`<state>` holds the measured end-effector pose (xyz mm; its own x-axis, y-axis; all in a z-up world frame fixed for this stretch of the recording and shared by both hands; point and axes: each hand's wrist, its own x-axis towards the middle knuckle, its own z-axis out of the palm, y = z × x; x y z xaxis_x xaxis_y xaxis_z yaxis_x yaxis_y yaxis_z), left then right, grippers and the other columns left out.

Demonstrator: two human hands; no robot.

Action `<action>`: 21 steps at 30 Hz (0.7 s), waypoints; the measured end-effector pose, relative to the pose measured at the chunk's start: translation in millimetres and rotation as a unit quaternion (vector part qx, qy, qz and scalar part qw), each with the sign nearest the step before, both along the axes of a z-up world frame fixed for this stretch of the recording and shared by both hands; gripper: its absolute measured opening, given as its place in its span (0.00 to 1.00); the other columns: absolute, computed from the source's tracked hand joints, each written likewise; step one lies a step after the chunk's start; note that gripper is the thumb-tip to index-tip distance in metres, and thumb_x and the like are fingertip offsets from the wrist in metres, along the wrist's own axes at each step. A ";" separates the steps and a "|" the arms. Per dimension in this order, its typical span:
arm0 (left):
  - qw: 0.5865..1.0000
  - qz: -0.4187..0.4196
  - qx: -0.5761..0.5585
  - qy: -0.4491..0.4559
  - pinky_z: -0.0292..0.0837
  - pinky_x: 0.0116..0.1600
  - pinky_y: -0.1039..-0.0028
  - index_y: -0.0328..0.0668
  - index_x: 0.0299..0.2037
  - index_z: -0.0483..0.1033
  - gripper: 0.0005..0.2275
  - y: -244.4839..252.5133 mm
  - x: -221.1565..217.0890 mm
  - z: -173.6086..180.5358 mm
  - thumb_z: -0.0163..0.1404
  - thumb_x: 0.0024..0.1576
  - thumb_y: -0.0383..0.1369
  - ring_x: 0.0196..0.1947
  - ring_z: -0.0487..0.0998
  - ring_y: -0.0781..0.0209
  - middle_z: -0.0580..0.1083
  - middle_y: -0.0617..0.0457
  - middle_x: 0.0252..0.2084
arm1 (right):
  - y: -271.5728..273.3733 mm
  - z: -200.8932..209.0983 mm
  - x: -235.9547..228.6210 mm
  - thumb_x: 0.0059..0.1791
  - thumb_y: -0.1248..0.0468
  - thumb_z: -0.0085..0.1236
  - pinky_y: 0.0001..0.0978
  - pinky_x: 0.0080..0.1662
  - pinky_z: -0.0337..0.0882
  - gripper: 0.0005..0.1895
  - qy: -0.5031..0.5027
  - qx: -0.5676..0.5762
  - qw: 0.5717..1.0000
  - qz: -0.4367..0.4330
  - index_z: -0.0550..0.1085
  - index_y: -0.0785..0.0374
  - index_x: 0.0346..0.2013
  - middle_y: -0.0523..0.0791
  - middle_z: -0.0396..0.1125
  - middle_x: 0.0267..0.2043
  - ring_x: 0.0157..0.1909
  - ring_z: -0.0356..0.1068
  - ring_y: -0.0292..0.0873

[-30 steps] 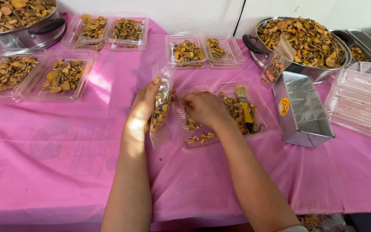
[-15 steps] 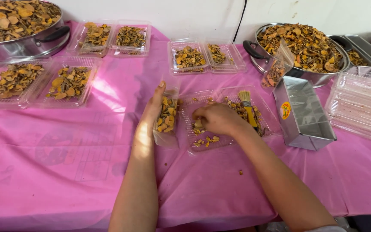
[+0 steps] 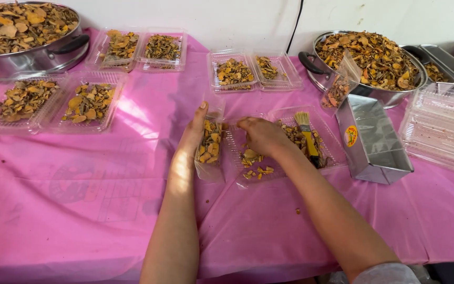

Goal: The person sorts dried plant pieces in plastic trays using a small brush and then gathers and places the pieces into a small clear plastic bag.

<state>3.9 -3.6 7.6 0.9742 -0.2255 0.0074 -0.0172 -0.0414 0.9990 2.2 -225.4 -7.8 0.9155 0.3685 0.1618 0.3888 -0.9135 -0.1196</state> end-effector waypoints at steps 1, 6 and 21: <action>1.000 0.008 -0.005 0.006 0.41 0.78 0.53 0.29 0.72 0.58 0.49 0.3 -1.5 -0.9 0.39 0.53 0.70 0.75 0.50 0.38 0.56 0.30 0.73 | -4.3 -5.7 1.2 0.49 0.67 0.46 0.51 0.59 0.71 0.19 0.012 0.002 1.000 -0.002 0.77 0.55 0.53 0.48 0.75 0.51 0.57 0.73 0.57; 0.999 -0.016 -0.033 0.000 0.51 0.75 0.59 0.34 0.66 0.71 0.42 3.3 12.7 -16.6 0.38 0.55 0.66 0.72 0.59 0.39 0.67 0.34 0.68 | -27.3 14.3 -9.7 0.49 0.65 0.48 0.57 0.59 0.70 0.17 0.061 0.024 0.997 -0.028 0.80 0.53 0.48 0.51 0.77 0.46 0.54 0.74 0.61; 1.000 0.009 -0.026 -0.009 0.55 0.74 0.57 0.37 0.61 0.76 0.41 1.9 15.4 -20.5 0.38 0.54 0.68 0.70 0.64 0.40 0.71 0.37 0.64 | -20.3 -31.6 7.6 0.46 0.61 0.46 0.49 0.61 0.65 0.23 -0.040 -0.128 0.989 -0.068 0.75 0.50 0.56 0.39 0.71 0.58 0.59 0.73 0.46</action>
<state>19.3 -1.7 -12.9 0.9779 -0.2059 0.0360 -0.0345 0.0108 0.9993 9.8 -245.7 -39.4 0.9478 0.2804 0.1520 0.2585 -0.9545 0.1489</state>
